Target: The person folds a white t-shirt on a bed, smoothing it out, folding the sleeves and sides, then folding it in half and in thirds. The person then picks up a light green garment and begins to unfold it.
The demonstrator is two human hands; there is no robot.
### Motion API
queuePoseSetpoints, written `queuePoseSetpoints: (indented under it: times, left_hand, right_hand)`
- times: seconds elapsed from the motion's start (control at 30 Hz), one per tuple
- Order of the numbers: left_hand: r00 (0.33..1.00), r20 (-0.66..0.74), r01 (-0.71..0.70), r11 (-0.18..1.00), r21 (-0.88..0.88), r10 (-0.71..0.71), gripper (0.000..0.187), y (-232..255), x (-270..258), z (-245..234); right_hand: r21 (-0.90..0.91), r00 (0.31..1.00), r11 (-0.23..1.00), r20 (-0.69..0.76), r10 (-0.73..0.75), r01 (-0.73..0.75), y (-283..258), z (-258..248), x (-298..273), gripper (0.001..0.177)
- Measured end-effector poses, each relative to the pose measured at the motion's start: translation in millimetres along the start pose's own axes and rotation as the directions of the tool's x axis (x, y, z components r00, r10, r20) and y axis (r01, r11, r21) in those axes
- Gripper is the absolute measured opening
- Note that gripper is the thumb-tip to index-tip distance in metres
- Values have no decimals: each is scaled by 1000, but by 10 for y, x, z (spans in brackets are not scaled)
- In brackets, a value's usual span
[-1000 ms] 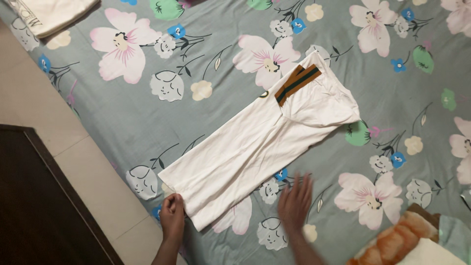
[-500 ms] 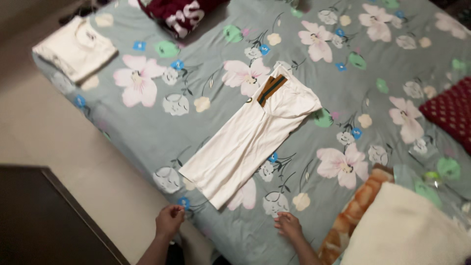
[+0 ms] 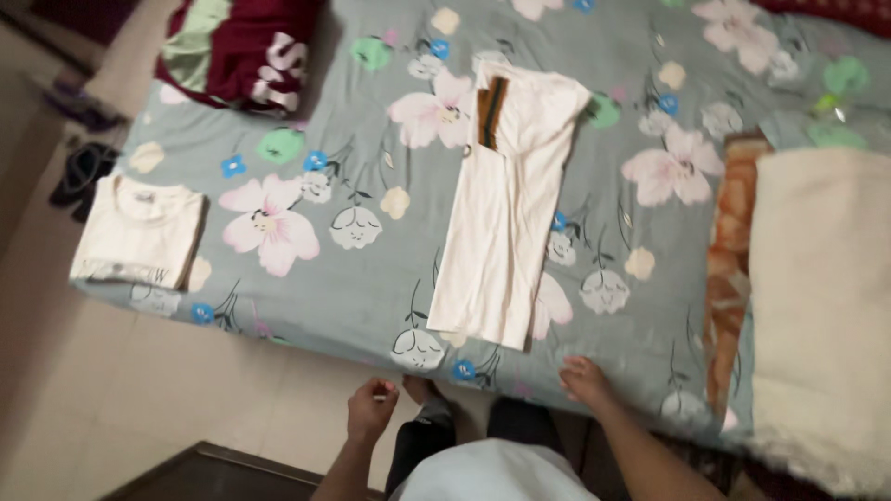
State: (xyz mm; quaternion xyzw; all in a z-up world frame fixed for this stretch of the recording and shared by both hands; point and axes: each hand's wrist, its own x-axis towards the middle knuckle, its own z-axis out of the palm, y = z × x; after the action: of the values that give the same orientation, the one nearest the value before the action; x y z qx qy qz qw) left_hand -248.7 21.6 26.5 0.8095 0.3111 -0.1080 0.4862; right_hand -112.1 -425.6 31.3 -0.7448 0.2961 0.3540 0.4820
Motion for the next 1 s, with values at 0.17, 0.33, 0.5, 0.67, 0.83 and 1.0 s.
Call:
queuePoseSetpoints:
  times: [0.17,0.33,0.5,0.67,0.83,1.0]
  left_hand:
    - [990,135,-54,986,156,33,17,300,374,-93]
    - [958,287,-35,989,141,-7,18,555,691,232]
    - [979,159,-157,968,196,127,22,595,1139,713]
    - [989,117,65,984,168,-86,29,598,1513,997]
    - [974,224,-8,988,153,-27,33,667,1606,998]
    - [905,387,75,962,263,-176,34,868,1589,908]
  right_hand:
    - [165,997,985,-67,-46,57,43,465,157,56]
    - [174,988,978,-117,-100,119,54,729,515,57]
    - [272,994,962,-106,4,25,171,902,933,48]
    - [138,998,988,-9,-69,69,257,848,1013,39]
    - [269,996,962,-82,-30,51,176,836,747,32]
    - [316,978,948,-208,18,49,73,871,554,28]
